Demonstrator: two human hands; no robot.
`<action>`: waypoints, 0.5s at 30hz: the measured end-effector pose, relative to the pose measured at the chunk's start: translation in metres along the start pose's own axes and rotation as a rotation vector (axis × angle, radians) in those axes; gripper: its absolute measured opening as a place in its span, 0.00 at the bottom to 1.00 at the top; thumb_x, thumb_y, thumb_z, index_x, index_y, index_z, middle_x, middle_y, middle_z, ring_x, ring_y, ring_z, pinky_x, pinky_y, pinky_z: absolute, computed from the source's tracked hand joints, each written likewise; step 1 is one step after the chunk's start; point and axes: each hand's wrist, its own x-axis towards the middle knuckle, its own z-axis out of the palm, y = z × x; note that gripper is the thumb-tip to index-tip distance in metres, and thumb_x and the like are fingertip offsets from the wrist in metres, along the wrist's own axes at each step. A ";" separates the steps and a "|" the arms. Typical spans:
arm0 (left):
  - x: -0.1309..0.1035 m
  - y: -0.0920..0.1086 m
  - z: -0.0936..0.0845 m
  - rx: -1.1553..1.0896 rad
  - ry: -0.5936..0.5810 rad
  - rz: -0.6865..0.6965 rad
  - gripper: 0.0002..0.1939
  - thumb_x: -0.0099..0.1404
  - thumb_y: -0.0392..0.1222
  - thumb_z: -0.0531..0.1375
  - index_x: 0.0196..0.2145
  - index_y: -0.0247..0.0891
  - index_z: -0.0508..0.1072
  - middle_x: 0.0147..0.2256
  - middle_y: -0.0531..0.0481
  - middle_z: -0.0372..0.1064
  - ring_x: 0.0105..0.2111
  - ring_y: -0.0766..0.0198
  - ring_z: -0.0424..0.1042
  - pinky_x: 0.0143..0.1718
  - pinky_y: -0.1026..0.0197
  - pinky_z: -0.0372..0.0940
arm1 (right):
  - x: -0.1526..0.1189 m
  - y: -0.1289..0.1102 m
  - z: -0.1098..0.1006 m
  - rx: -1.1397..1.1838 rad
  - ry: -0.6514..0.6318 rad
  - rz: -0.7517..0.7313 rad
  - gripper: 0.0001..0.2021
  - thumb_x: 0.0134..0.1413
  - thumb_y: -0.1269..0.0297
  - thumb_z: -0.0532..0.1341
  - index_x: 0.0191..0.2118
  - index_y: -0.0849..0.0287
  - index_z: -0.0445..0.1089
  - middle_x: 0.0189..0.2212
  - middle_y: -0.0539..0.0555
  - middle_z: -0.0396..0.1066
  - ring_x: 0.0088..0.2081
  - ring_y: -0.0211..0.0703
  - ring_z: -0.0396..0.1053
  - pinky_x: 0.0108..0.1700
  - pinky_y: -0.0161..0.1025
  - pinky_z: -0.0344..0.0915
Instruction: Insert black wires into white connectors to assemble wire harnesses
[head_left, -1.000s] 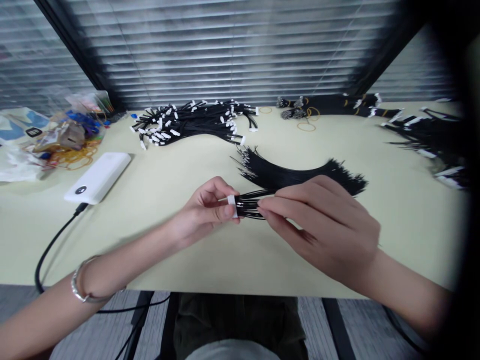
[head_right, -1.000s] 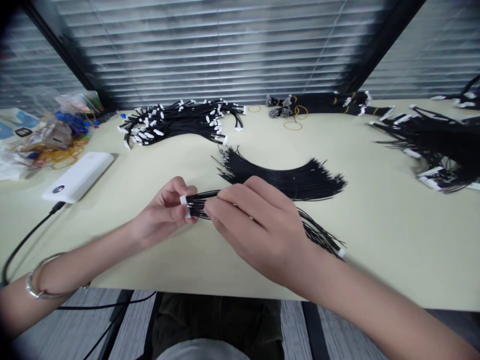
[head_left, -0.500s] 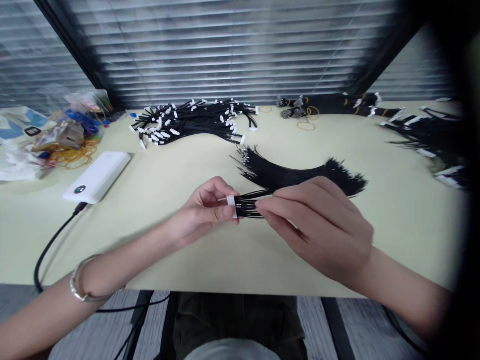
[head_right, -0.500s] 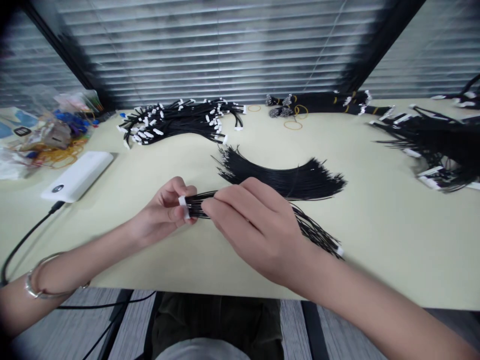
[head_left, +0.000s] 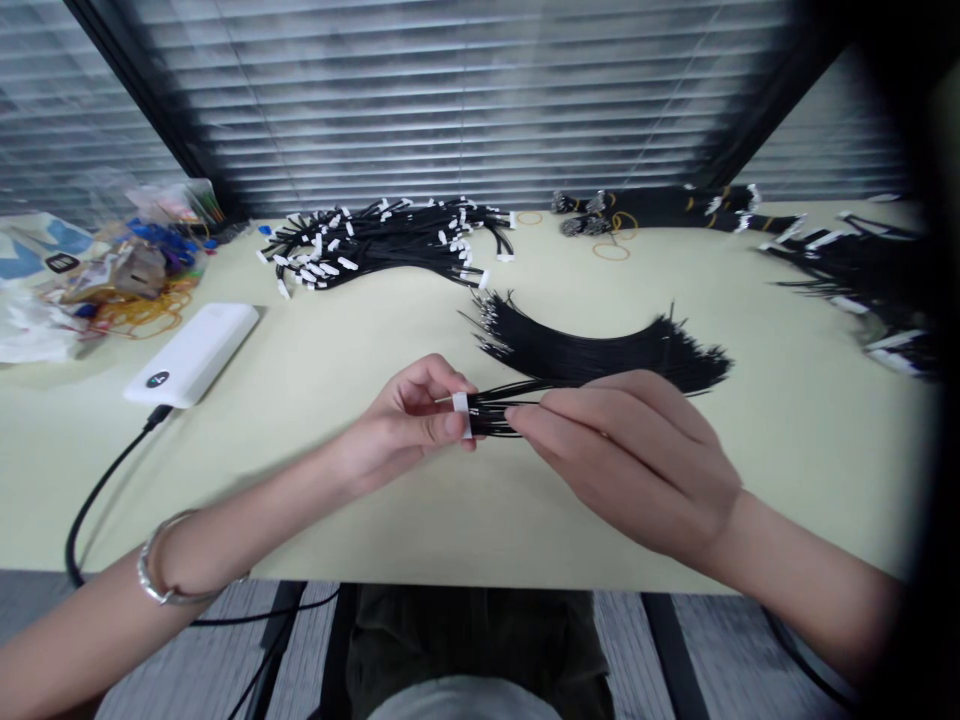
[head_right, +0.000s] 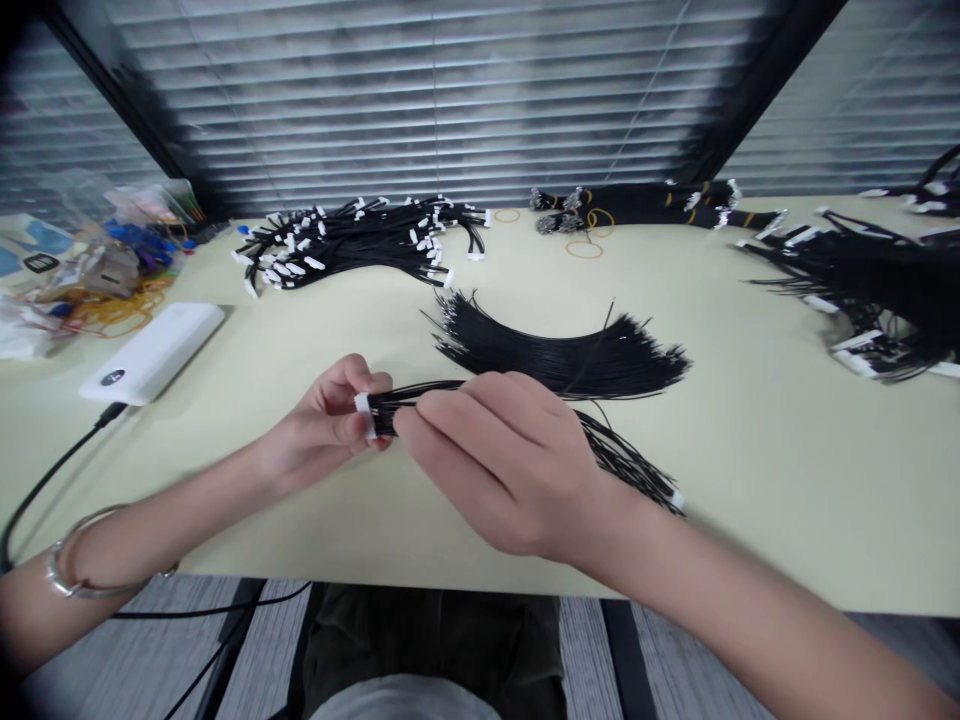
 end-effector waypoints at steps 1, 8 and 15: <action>0.000 0.000 0.000 -0.001 -0.003 0.002 0.08 0.57 0.30 0.62 0.35 0.39 0.70 0.30 0.55 0.69 0.30 0.71 0.71 0.32 0.69 0.66 | 0.000 0.000 0.000 0.002 -0.006 -0.001 0.08 0.50 0.75 0.62 0.38 0.59 0.67 0.28 0.51 0.70 0.31 0.39 0.66 0.28 0.38 0.61; -0.001 -0.001 0.000 -0.002 -0.015 -0.004 0.09 0.57 0.31 0.63 0.35 0.39 0.71 0.31 0.54 0.69 0.30 0.71 0.71 0.33 0.69 0.66 | -0.001 0.002 0.004 0.024 -0.092 0.010 0.06 0.52 0.73 0.60 0.37 0.59 0.65 0.29 0.51 0.68 0.32 0.38 0.64 0.32 0.39 0.61; -0.001 -0.001 -0.001 0.005 -0.004 -0.004 0.09 0.57 0.31 0.63 0.35 0.39 0.71 0.31 0.54 0.70 0.30 0.71 0.71 0.33 0.69 0.67 | 0.005 0.000 0.005 0.076 -0.055 0.020 0.06 0.52 0.75 0.58 0.36 0.60 0.64 0.29 0.52 0.67 0.31 0.38 0.63 0.31 0.39 0.61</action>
